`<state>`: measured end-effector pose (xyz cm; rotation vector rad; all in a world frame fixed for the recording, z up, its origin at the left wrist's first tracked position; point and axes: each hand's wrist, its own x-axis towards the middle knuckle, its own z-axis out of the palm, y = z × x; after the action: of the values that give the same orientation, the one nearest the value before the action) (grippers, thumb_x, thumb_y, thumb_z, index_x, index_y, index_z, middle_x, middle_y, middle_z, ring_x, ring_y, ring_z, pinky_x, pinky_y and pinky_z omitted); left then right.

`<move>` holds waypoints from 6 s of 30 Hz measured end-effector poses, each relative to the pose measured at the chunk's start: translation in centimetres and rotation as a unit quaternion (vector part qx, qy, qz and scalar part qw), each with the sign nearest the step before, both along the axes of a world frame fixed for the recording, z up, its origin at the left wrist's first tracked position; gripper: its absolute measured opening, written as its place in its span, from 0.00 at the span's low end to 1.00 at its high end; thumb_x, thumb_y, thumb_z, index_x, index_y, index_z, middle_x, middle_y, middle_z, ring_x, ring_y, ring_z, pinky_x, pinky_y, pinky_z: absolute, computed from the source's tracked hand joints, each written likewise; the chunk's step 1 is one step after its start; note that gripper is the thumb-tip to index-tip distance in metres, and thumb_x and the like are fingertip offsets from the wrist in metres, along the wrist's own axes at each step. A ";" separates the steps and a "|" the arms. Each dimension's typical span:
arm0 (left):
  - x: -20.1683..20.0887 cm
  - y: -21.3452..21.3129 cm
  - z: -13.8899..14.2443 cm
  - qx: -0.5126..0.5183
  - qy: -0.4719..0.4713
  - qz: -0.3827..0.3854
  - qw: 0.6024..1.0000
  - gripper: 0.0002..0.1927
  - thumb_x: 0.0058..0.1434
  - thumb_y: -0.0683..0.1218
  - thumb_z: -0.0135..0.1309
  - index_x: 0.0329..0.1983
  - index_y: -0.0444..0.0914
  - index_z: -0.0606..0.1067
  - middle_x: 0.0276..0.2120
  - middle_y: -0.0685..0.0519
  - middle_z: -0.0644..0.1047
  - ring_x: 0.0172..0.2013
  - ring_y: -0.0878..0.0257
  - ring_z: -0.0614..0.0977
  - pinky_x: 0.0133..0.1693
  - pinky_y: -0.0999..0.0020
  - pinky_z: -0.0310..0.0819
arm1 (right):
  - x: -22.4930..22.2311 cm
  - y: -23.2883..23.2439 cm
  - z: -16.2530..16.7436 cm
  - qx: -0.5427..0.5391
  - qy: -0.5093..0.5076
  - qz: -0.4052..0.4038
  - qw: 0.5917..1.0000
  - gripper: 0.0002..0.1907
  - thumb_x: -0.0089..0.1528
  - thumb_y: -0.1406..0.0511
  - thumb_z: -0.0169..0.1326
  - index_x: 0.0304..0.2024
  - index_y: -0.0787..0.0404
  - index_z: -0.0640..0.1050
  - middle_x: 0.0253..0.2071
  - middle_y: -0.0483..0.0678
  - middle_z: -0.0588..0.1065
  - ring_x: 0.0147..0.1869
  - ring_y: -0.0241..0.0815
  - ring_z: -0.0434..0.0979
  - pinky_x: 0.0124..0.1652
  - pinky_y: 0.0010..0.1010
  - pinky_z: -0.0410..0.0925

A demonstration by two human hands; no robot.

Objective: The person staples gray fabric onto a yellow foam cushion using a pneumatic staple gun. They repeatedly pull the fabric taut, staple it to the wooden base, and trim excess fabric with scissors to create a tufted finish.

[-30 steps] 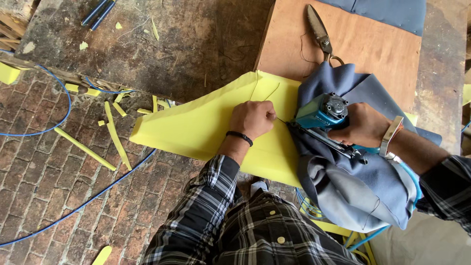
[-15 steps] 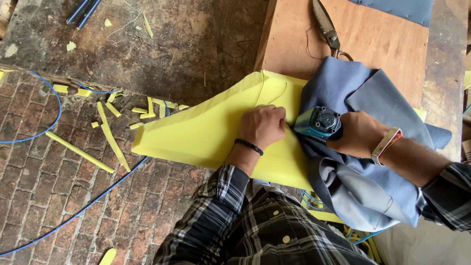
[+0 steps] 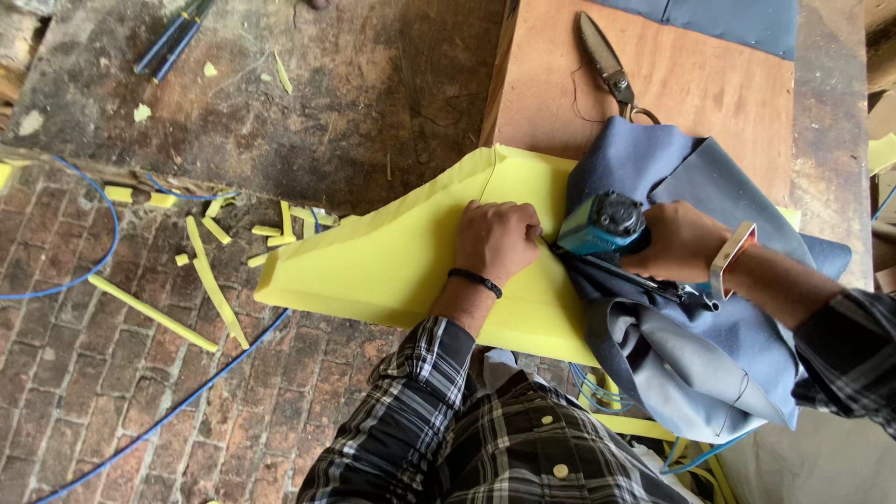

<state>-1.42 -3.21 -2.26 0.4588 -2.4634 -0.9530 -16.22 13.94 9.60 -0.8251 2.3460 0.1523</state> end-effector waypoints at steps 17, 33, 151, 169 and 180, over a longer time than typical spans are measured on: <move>0.1 -0.1 0.0 0.014 0.001 0.024 1.000 0.04 0.52 0.43 0.61 0.24 0.46 0.79 0.26 0.55 0.82 0.31 0.57 0.84 0.38 0.56 0.70 | 1.5 -0.4 0.4 0.021 0.031 0.009 0.999 0.16 0.51 0.57 0.62 0.37 0.60 0.84 0.26 0.56 0.82 0.33 0.53 0.85 0.42 0.43 0.76; 0.1 -0.9 0.3 0.024 0.009 0.022 0.999 0.04 0.53 0.44 0.62 0.24 0.46 0.80 0.25 0.56 0.82 0.29 0.56 0.83 0.37 0.55 0.72 | -1.3 1.2 -0.1 0.024 0.076 0.042 0.996 0.26 0.55 0.48 0.64 0.38 0.65 0.85 0.32 0.59 0.81 0.38 0.55 0.83 0.43 0.44 0.76; 13.0 -23.2 2.1 0.009 0.007 0.364 0.931 0.09 0.62 0.47 0.67 0.43 0.41 0.82 0.37 0.54 0.83 0.36 0.63 0.81 0.38 0.63 0.77 | -5.1 -2.6 -5.8 -0.492 -0.209 -0.310 0.786 0.22 0.60 0.53 0.63 0.22 0.62 0.76 0.15 0.45 0.69 0.17 0.35 0.65 0.19 0.29 0.55; 3.5 -15.7 0.2 0.084 -0.023 0.073 0.993 0.12 0.63 0.47 0.60 0.49 0.45 0.81 0.42 0.52 0.84 0.42 0.61 0.87 0.43 0.65 0.81 | -10.4 -3.7 -8.0 -0.549 0.264 -0.051 0.791 0.15 0.62 0.60 0.65 0.46 0.63 0.84 0.53 0.56 0.79 0.52 0.54 0.80 0.49 0.40 0.72; -15.8 -9.3 -0.5 -0.164 -0.057 -0.056 0.983 0.13 0.59 0.52 0.61 0.36 0.38 0.82 0.41 0.43 0.81 0.41 0.43 0.83 0.42 0.50 0.78 | 10.2 18.0 -6.1 -0.376 0.267 -0.296 0.837 0.20 0.54 0.61 0.68 0.48 0.58 0.83 0.53 0.52 0.78 0.57 0.50 0.79 0.53 0.39 0.72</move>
<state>-17.19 -12.49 -2.76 0.2718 -2.7061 -0.5564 -6.01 31.96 3.53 -0.3395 3.1164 -0.9811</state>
